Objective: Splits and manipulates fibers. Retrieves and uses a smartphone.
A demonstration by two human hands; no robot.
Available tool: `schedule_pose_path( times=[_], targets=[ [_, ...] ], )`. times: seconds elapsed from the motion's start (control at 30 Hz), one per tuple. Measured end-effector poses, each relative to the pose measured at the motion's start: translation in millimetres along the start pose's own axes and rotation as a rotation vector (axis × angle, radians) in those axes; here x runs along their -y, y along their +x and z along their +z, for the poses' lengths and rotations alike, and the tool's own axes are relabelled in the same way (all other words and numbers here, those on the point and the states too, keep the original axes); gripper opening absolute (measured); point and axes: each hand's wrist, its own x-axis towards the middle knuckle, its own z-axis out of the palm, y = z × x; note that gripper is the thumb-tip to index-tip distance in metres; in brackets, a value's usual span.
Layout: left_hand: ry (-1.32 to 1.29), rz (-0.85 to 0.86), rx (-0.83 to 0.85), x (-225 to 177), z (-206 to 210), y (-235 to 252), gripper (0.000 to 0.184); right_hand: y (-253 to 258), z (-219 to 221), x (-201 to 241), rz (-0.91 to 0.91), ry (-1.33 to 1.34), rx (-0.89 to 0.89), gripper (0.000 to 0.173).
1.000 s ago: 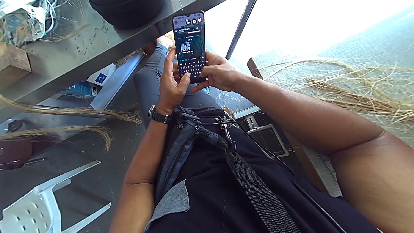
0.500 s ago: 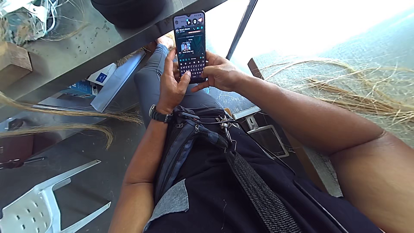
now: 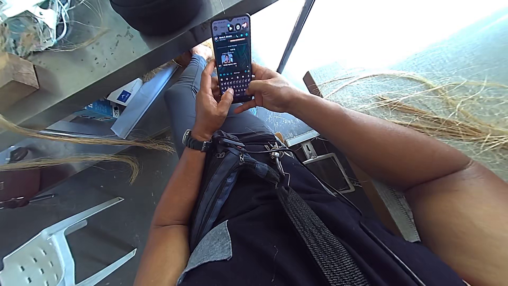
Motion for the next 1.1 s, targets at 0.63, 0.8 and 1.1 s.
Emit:
schedule_pose_path(
  times=[0.63,0.8,1.1],
  targets=[
    [-0.007,-0.008,-0.004,-1.0,1.4,-0.4,0.074,0.6,-0.7,0.3,0.009,-0.011,-0.01,0.051],
    [0.024,-0.018,-0.009,-0.6,1.5,0.4,0.075,0.8,-1.3,-0.6,0.004,-0.013,-0.005,0.051],
    [0.041,-0.007,-0.015,0.6,0.8,-0.1,0.069,0.2,-0.2,0.3,0.007,-0.021,-0.01,0.049]
  ],
)
